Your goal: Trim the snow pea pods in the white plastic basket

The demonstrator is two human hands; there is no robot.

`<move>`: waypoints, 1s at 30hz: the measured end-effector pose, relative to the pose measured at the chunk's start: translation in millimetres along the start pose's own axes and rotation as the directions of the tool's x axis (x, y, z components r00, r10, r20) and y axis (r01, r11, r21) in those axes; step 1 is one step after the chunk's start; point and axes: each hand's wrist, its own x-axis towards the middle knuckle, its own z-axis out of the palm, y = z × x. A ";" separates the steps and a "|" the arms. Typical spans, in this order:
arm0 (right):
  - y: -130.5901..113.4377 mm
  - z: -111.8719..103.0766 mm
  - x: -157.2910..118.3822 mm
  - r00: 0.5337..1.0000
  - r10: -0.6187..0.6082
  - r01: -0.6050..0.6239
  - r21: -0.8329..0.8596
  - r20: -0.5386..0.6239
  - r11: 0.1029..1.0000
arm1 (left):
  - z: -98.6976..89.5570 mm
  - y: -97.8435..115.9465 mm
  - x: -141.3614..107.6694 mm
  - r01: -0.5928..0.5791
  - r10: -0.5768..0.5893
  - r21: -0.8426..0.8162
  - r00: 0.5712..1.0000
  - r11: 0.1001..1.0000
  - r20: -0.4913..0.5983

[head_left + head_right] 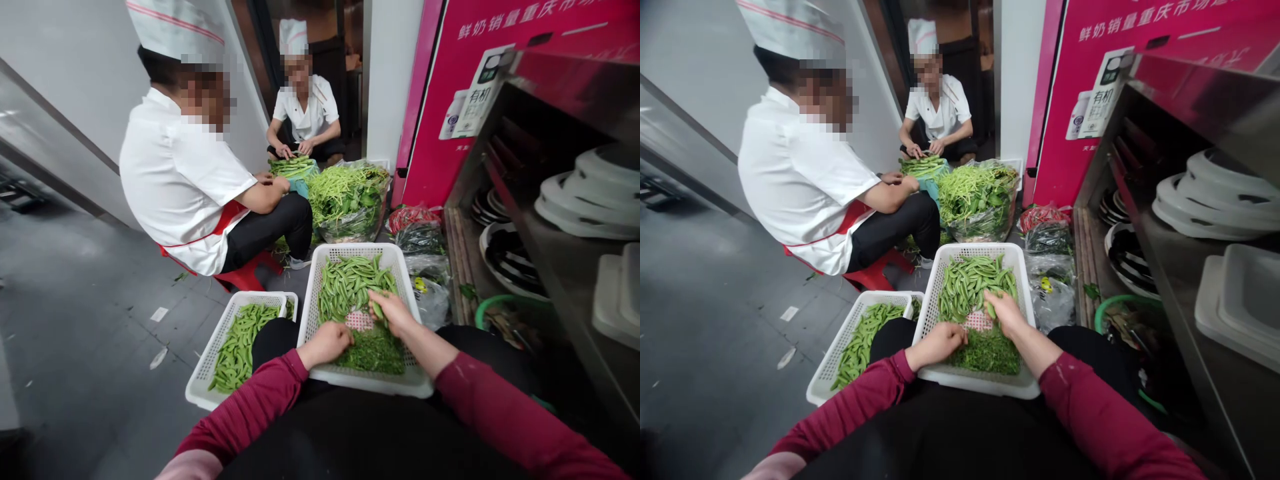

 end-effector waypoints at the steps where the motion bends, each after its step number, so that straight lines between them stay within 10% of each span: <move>1: -3.7 -0.3 10.3 0.997 0.000 -0.006 -0.072 -0.084 0.997 | 4.9 -4.1 -1.3 -0.047 0.043 0.065 0.997 0.997 0.063; 13: -20.0 29.2 80.8 0.957 -0.031 -0.115 -0.471 -0.290 0.875 | 25.3 -6.3 -12.1 -0.140 0.078 0.277 0.972 0.951 0.224; 20: -15.2 8.5 32.3 0.986 0.132 -0.153 -0.254 -0.097 0.955 | 8.1 1.7 8.1 0.083 -0.051 0.268 0.991 0.960 -0.125; 30: -0.7 9.5 -30.5 0.993 0.101 -0.106 0.084 0.065 0.991 | 18.3 20.5 8.9 -0.107 0.177 0.483 0.979 0.869 -0.102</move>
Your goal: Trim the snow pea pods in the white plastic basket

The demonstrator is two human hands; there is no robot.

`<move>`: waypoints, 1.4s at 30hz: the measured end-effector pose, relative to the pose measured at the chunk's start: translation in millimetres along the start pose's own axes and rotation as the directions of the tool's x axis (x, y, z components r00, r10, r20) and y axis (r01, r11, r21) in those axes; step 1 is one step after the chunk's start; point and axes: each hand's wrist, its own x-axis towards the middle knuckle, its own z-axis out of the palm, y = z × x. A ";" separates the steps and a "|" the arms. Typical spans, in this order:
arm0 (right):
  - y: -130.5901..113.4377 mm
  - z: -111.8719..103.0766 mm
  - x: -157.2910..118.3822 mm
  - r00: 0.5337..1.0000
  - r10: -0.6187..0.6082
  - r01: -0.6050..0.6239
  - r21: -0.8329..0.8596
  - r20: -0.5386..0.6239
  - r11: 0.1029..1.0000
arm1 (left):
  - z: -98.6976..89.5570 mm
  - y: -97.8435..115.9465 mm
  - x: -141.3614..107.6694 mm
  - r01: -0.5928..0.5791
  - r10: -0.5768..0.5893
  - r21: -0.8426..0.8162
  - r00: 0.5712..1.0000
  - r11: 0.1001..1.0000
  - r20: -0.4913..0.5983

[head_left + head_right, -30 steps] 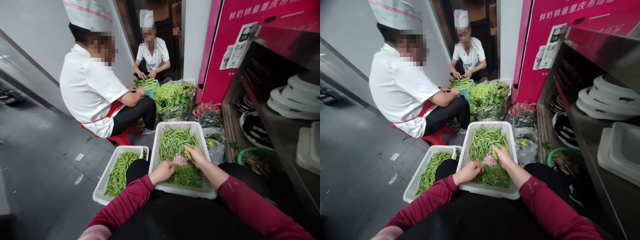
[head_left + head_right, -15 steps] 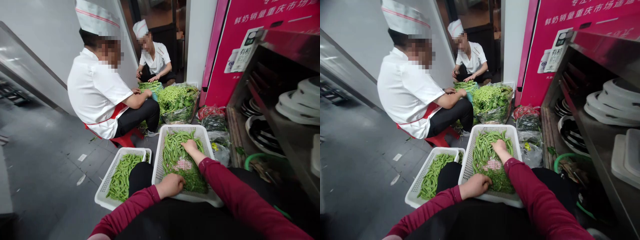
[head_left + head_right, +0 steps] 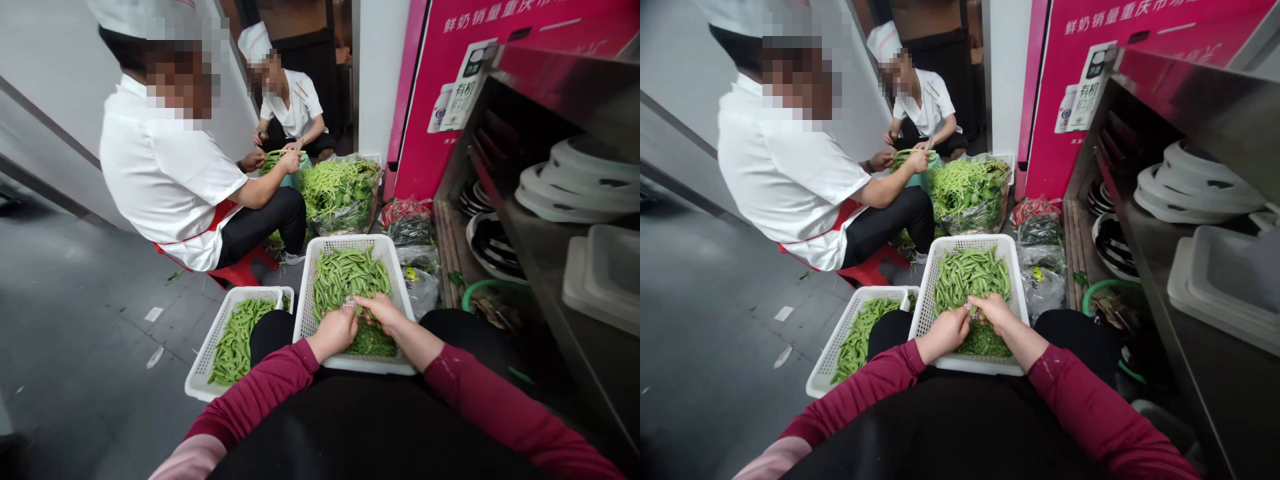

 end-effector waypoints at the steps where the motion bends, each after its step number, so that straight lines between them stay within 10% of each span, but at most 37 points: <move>1: 1.6 0.2 -1.1 0.999 -0.024 0.025 -0.033 0.034 0.999 | -0.3 1.5 -2.5 -0.007 0.006 0.031 1.000 1.000 0.019; 10: -13.5 -26.3 -6.2 0.865 0.016 0.118 -0.235 0.502 0.965 | -14.0 -22.1 -12.7 0.316 -0.317 -0.036 0.948 0.948 -0.027; 15: -18.2 -29.0 -7.5 0.823 0.052 0.177 -0.343 0.565 0.922 | -20.3 -13.4 -18.2 0.060 -0.062 -0.060 0.998 0.996 -0.026; 20: -19.8 -29.6 -10.3 0.807 0.091 0.237 -0.462 0.583 0.854 | -21.1 -1.7 -17.3 -0.024 0.017 0.035 0.981 0.999 0.193; 23: -25.8 -30.1 -15.1 0.749 0.130 0.310 -0.517 0.650 0.798 | -24.7 -5.6 -15.2 -0.061 0.116 -0.199 0.954 0.978 0.276; 27: -24.2 -18.6 -20.2 0.788 -0.099 0.402 -0.386 0.608 0.830 | -28.0 -7.2 -10.5 0.191 -0.002 -0.754 0.970 0.629 0.244; 31: -11.2 -6.6 -5.7 0.922 -0.380 0.387 -0.237 0.078 0.891 | -12.8 -6.0 -6.8 0.245 -0.297 -0.933 0.941 0.262 0.164; 35: -23.2 -14.8 32.6 0.877 -0.359 0.306 -0.205 -0.321 0.930 | 13.2 -14.1 -15.4 0.391 -0.253 -0.676 0.920 0.625 0.298; 38: -43.8 -19.4 62.5 0.869 -0.474 0.234 -0.725 -0.142 0.647 | 19.6 -18.3 -22.5 0.196 -0.114 -0.402 0.969 0.894 0.217; 40: -50.7 -14.4 77.8 0.882 -0.470 0.217 -0.913 0.033 0.345 | 15.9 -16.5 -23.9 0.119 -0.052 -0.321 0.977 0.940 0.208; 42: -49.9 -4.8 88.3 0.894 -0.432 0.235 -0.945 0.118 0.228 | 10.0 -12.5 -23.9 0.078 0.009 -0.303 0.961 0.950 0.275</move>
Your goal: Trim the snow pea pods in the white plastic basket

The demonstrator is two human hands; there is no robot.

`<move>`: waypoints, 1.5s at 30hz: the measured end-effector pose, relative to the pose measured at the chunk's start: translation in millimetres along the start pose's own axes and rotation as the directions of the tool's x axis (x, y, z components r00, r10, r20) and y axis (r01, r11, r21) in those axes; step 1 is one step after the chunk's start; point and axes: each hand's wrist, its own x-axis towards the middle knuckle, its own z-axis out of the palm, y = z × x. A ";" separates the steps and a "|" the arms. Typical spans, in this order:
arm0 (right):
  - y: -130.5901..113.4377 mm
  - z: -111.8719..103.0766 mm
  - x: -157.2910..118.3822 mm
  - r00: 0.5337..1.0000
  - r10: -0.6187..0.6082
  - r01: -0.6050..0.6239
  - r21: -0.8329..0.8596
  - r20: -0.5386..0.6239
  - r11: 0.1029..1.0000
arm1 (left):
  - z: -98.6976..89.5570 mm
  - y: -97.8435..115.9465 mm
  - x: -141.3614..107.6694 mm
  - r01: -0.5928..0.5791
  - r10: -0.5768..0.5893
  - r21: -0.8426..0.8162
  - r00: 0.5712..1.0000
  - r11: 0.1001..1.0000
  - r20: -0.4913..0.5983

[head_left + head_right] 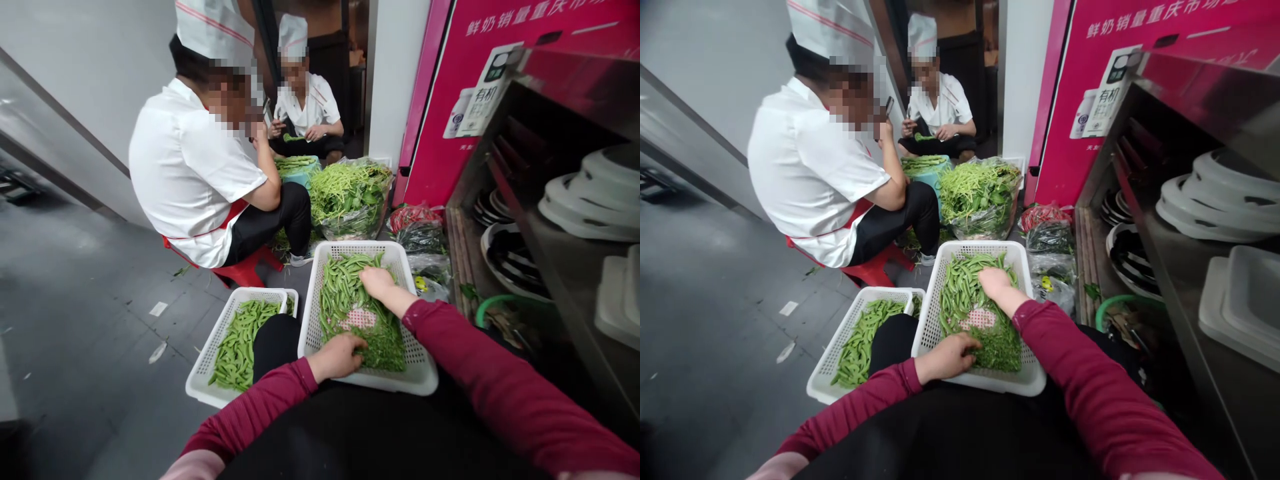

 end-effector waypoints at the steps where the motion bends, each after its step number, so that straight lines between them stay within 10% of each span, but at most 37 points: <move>1: -3.1 4.5 2.6 1.000 -0.014 0.014 -0.002 0.019 1.000 | -1.6 2.5 -0.9 -0.020 0.020 0.009 0.999 1.000 0.041; 8: 9.8 -7.9 -12.0 0.995 -0.091 0.092 -0.051 0.033 0.994 | -6.7 0.7 -3.2 0.003 -0.002 0.014 1.000 1.000 -0.021; 11: 20.2 -23.1 -37.2 0.998 0.034 -0.042 0.206 0.043 0.978 | -12.7 0.8 5.2 0.015 -0.010 0.040 0.993 0.999 -0.116; 15: 13.6 -16.0 -81.2 0.943 0.090 -0.321 0.805 0.320 0.499 | -19.5 10.6 16.5 -0.004 0.025 0.090 0.972 0.996 -0.235; 18: 0.8 -3.2 -103.0 0.909 0.131 -0.411 0.901 0.395 0.137 | -22.0 20.4 16.6 -0.029 0.065 0.153 0.970 0.988 -0.234; 23: -8.1 -0.5 -110.2 0.865 0.223 -0.450 0.892 0.450 -0.053 | -22.0 27.7 8.9 -0.057 0.106 0.220 0.970 0.974 -0.218; 33: -0.1 2.9 -108.9 0.827 0.178 -0.532 0.845 0.533 -0.060 | -24.2 27.8 6.9 -0.136 0.167 0.290 0.982 0.947 -0.085; 39: 0.9 7.0 -113.1 0.871 -0.093 -0.461 0.868 0.482 0.187 | -21.3 38.5 -0.2 -0.181 0.181 0.364 0.983 0.914 0.037; 45: 3.0 -7.5 -115.9 0.798 -0.275 -0.453 0.834 0.537 0.315 | -37.2 2.4 2.6 0.178 -0.096 0.246 0.945 0.953 -0.313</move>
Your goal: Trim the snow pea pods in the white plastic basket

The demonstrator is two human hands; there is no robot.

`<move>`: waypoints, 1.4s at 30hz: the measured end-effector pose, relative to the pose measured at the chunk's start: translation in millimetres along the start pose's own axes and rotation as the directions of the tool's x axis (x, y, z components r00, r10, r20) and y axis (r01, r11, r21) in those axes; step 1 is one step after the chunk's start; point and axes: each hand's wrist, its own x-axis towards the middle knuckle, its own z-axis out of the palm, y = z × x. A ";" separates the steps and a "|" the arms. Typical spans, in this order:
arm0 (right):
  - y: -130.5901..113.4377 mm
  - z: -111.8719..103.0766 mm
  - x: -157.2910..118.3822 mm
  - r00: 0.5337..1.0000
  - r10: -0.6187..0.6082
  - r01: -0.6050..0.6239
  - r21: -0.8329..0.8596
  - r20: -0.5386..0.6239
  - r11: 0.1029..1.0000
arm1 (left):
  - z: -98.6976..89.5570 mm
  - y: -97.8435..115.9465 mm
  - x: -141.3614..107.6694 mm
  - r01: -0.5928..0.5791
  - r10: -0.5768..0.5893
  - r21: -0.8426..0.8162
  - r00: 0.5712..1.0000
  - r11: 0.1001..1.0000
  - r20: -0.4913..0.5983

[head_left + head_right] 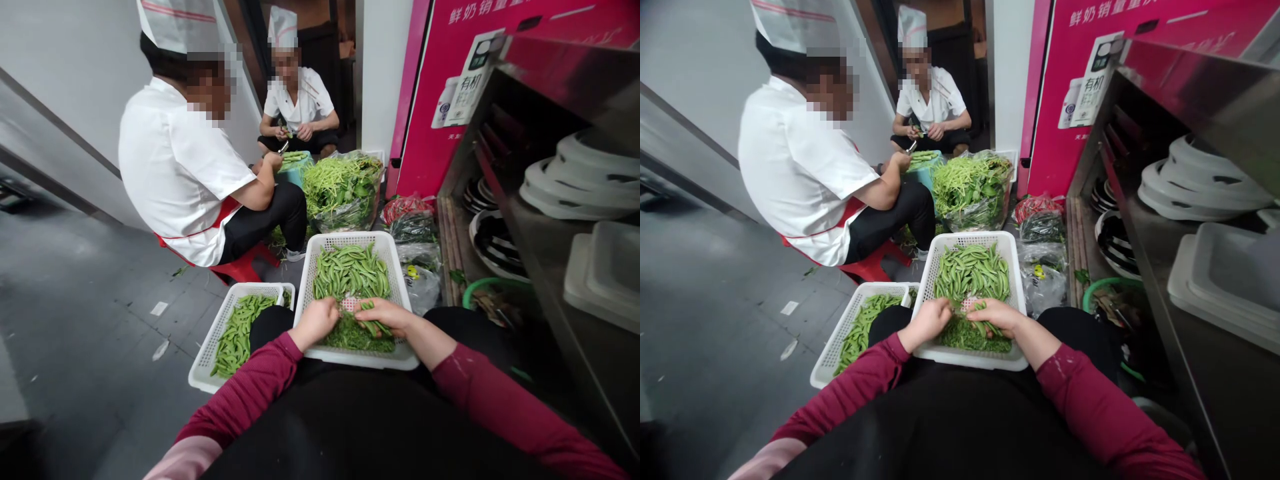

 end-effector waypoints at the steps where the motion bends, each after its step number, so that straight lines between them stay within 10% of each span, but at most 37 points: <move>1: -2.1 -1.5 -1.7 1.000 0.004 -0.004 -0.007 0.012 1.000 | -2.0 -8.5 2.1 0.074 -0.074 -0.002 0.997 0.997 -0.012; 5: -3.6 -5.9 -3.2 1.000 0.024 -0.024 -0.039 -0.001 0.999 | -5.6 -18.2 -0.1 0.110 -0.110 0.017 0.993 0.994 0.028; 9: 2.2 -7.3 0.2 1.000 0.018 -0.018 -0.109 -0.002 0.994 | -4.1 7.8 -10.1 -0.141 0.141 0.045 0.990 0.989 0.003; 13: 4.3 -8.9 -0.7 0.998 0.004 0.012 -0.284 0.057 0.959 | -8.0 24.4 -9.2 -0.277 0.251 0.090 0.940 0.957 0.230; 17: -0.3 -5.0 -6.2 0.982 0.066 0.026 -0.469 0.177 0.883 | -12.6 18.1 -4.3 -0.277 0.352 -0.263 0.884 0.924 0.307; 21: -5.1 12.3 -9.7 0.976 -0.185 0.218 -0.444 0.117 0.869 | -6.0 13.3 -5.4 0.100 0.242 -0.850 0.936 0.517 0.257; 25: -4.9 17.0 1.6 0.868 -0.461 0.326 -0.489 -0.185 0.809 | 8.8 15.5 -6.6 0.206 0.044 -0.967 0.976 0.149 0.215; 29: -9.4 -19.5 29.7 0.526 -0.497 0.257 -0.428 -0.690 0.866 | 24.9 4.6 -9.0 0.195 0.064 -0.769 0.954 0.608 0.293; 31: -11.8 -39.4 44.4 0.449 -0.585 0.101 -0.612 -0.675 0.784 | 32.3 -4.4 -12.6 0.084 0.070 -0.511 0.959 0.855 0.273; 33: -10.4 -48.4 57.1 0.599 -0.677 -0.109 -0.881 -0.427 0.460 | 37.2 -10.9 -16.7 -0.029 0.088 -0.310 0.980 0.950 0.176; 36: -2.4 -42.6 72.2 0.872 -0.488 -0.128 -0.981 -0.040 -0.148 | 37.7 -11.9 -21.9 -0.128 0.156 -0.214 0.981 0.968 0.115; 42: 3.3 -41.2 82.9 0.942 -0.290 0.062 -0.935 0.171 -0.348 | 31.1 -3.9 -23.6 -0.142 0.206 -0.254 0.947 0.957 0.248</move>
